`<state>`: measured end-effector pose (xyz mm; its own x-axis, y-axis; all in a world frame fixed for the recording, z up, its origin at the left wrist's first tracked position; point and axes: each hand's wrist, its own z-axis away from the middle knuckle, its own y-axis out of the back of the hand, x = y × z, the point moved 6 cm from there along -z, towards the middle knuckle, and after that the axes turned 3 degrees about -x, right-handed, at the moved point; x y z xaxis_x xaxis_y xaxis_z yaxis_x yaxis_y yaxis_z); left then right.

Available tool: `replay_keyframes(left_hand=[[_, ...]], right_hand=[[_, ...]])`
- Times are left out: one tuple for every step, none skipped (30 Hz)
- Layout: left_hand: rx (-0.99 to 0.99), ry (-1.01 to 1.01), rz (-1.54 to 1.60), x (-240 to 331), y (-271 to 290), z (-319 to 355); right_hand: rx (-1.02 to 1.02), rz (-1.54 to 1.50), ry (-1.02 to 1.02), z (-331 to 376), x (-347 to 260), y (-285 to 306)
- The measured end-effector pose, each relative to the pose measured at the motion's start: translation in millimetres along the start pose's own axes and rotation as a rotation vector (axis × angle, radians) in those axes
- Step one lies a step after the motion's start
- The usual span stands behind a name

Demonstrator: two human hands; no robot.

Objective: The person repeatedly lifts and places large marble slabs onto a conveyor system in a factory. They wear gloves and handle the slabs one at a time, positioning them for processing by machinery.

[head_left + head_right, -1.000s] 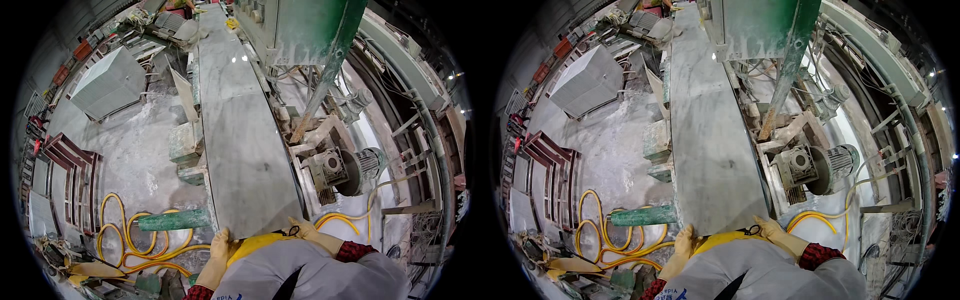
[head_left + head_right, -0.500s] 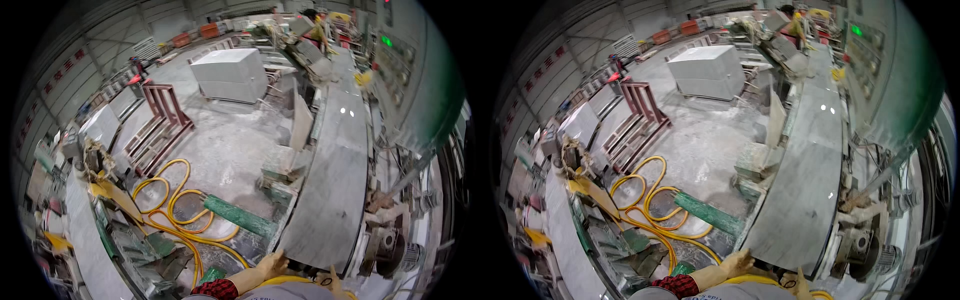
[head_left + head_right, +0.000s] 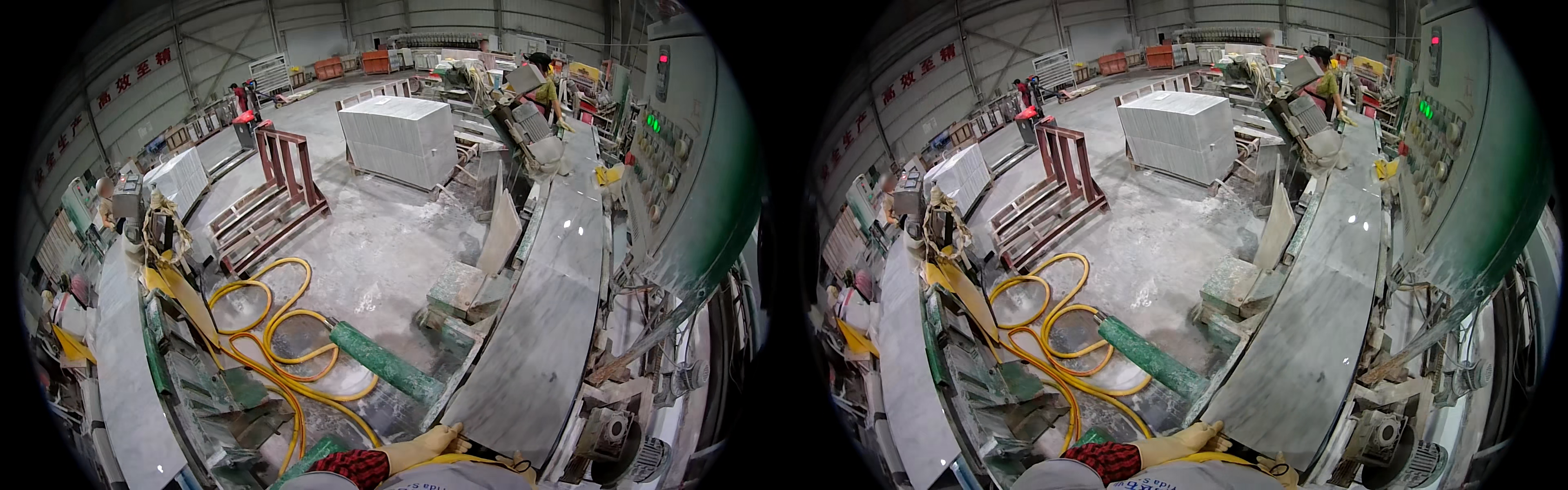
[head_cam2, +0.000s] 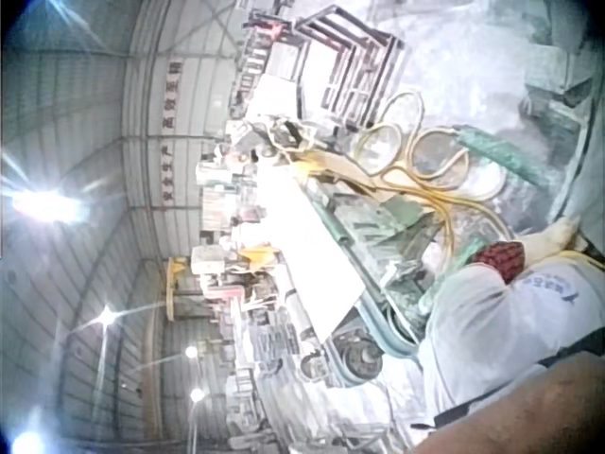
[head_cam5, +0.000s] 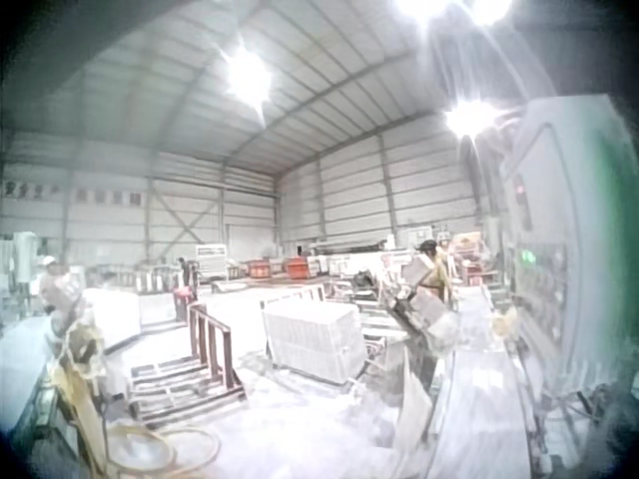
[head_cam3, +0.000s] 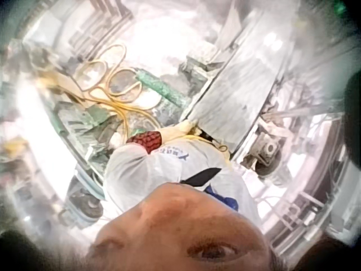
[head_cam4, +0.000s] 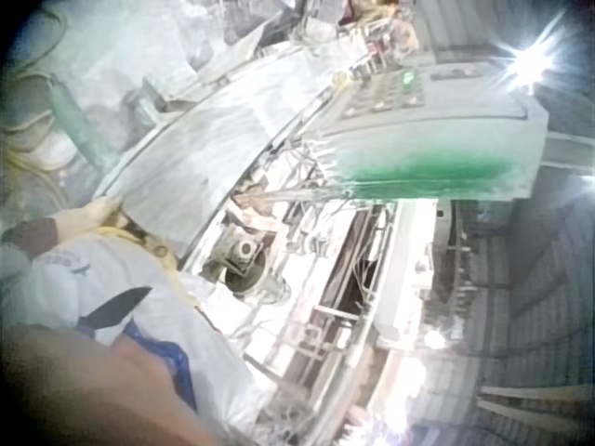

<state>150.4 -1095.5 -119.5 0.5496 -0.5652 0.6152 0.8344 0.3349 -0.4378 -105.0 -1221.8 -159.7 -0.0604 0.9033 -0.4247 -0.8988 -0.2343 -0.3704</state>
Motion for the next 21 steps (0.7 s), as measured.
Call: replay_keyframes(left_hand=[[0.024,0.009,-0.012,3.1,-2.3,3.0],[0.023,0.028,-0.024,4.2,-4.7,4.7],[0.01,0.048,-0.043,7.1,-8.9,3.7],[-0.003,0.067,-0.063,8.9,-12.5,2.7],[-0.019,0.059,-0.087,11.3,-15.4,1.9],[-0.037,0.052,-0.113,13.1,-17.9,1.3],[-0.032,0.034,-0.121,13.7,-16.1,6.3],[-0.027,0.034,-0.088,12.9,-15.0,10.8],[-0.036,0.044,-0.073,15.1,-17.2,13.9],[-0.047,0.055,-0.059,17.9,-19.6,17.7],[-0.06,0.022,-0.094,24.5,-21.6,20.8],[-0.075,-0.01,-0.131,33.4,-23.2,23.2],[-0.097,-0.029,-0.172,39.4,-26.7,28.3],[-0.039,-0.015,-0.113,40.8,-21.3,31.5],[-0.016,0.016,-0.081,41.5,-23.2,27.3],[0.012,0.043,-0.044,36.4,-24.8,21.8],[-0.018,0.024,0.019,23.1,-17.5,7.7],[-0.067,0.017,0.069,10.5,-12.5,-6.4],[-0.049,0.045,0.098,7.8,-8.0,-7.2],[0.014,0.053,0.005,25.2,-19.3,10.2],[-0.007,0.031,0.041,16.8,-14.2,4.3]], right_hand=[[0.003,0.009,0.001,1.7,-1.5,-3.0],[0.009,0.014,0.002,3.8,-3.8,-6.7],[0.017,0.012,0.014,7.9,-7.3,-7.9],[0.029,0.008,0.023,11.4,-9.3,-8.5],[0.04,0.0,0.034,15.0,-9.2,-9.0],[0.053,-0.006,0.05,17.9,-10.0,-6.8],[0.055,0.008,0.051,18.5,-10.7,-12.6],[0.053,0.023,0.051,18.2,-14.0,-17.7],[0.063,0.013,0.054,21.2,-11.5,-18.7],[0.073,0.005,0.064,25.2,-10.2,-19.2],[0.08,-0.006,0.083,29.1,-10.3,-19.5],[0.094,-0.016,0.106,33.9,-13.2,-19.0],[0.108,-0.033,0.126,41.1,-14.1,-21.5],[0.115,-0.037,0.135,48.1,-14.5,-30.1],[0.136,-0.05,0.155,59.6,-14.8,-36.8],[0.142,-0.047,0.163,65.5,-16.7,-46.2],[0.145,-0.042,0.174,70.4,-15.8,-55.3],[0.213,-0.035,0.138,58.5,-9.3,-36.6],[0.164,-0.017,0.154,55.7,-11.7,-40.6],[0.124,-0.024,0.173,54.4,-9.9,-38.5],[0.127,-0.015,0.179,51.6,-10.2,-39.7]])
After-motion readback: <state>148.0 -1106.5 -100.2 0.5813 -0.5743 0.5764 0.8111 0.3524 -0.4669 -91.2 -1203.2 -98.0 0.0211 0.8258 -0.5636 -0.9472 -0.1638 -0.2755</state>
